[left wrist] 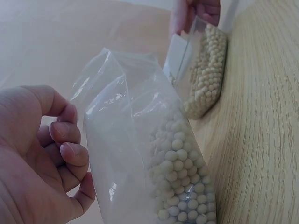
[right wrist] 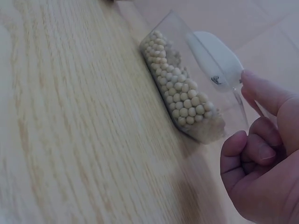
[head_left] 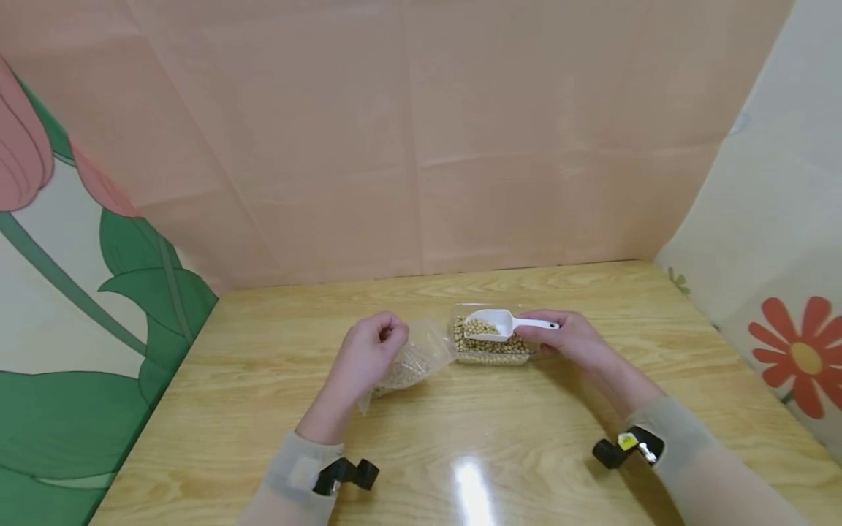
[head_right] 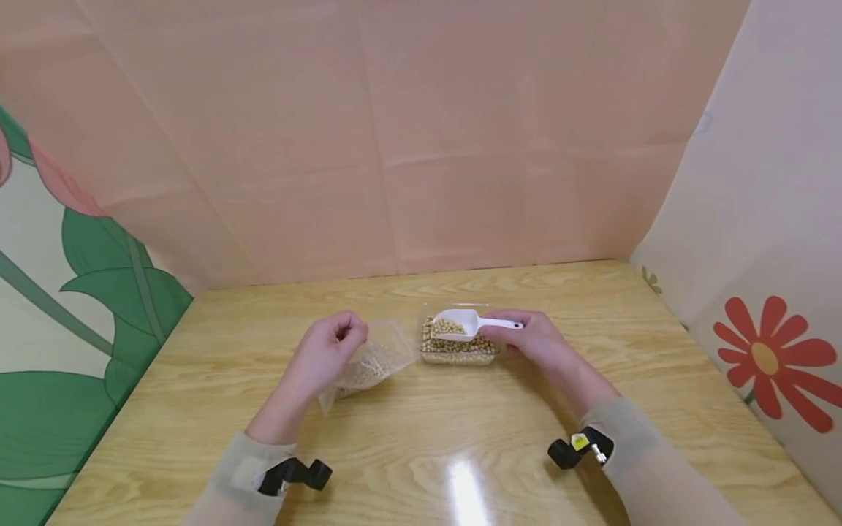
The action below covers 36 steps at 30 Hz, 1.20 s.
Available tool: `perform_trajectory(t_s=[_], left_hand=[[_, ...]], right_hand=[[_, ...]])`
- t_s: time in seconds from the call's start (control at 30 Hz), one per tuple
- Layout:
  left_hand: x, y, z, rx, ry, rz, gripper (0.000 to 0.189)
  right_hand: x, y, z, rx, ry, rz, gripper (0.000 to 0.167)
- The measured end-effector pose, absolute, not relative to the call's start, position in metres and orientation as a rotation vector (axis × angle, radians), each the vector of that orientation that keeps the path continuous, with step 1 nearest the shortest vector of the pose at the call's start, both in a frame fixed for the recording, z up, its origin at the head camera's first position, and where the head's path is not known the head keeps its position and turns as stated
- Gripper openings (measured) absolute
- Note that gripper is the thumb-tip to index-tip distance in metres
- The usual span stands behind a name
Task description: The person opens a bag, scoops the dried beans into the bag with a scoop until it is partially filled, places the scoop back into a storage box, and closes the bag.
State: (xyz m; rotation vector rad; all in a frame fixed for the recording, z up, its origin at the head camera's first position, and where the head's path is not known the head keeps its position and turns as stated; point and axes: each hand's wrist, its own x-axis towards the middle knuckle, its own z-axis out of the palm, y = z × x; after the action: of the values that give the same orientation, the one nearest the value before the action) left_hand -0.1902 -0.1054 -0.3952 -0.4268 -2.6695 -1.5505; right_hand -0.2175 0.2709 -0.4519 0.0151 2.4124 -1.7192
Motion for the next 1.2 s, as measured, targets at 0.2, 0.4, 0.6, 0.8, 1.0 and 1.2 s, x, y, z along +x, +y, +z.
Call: perform_trajectory(t_s=[0.2,0.4,0.6,0.8,1.0,1.2], left_hand=[[-0.192,-0.107,-0.394,-0.436,-2.665,-1.551,0.022],[-0.191,-0.108,-0.394,-0.417,-2.661,-1.556,0.023],[-0.191,-0.106,-0.391,-0.408,-2.646,-1.561,0.021],[-0.19,-0.104,-0.389,-0.391,-2.624,-1.578,0.018],[-0.19,-0.102,-0.388,-0.385,-2.608,-1.571,0.019],[-0.192,-0.099,-0.386,-0.401,-2.559,-1.598,0.019]], right_hand=[[-0.216,0.271,-0.447,0.011,2.353,-1.833,0.048],[-0.212,0.274,-0.435,0.001,2.366,-1.819,0.049],[-0.209,0.277,-0.422,-0.038,2.402,-1.778,0.052],[-0.208,0.272,-0.406,-0.052,2.402,-1.74,0.054],[-0.202,0.266,-0.395,-0.077,2.329,-1.809,0.043],[-0.198,0.261,-0.385,-0.106,2.294,-1.854,0.034]])
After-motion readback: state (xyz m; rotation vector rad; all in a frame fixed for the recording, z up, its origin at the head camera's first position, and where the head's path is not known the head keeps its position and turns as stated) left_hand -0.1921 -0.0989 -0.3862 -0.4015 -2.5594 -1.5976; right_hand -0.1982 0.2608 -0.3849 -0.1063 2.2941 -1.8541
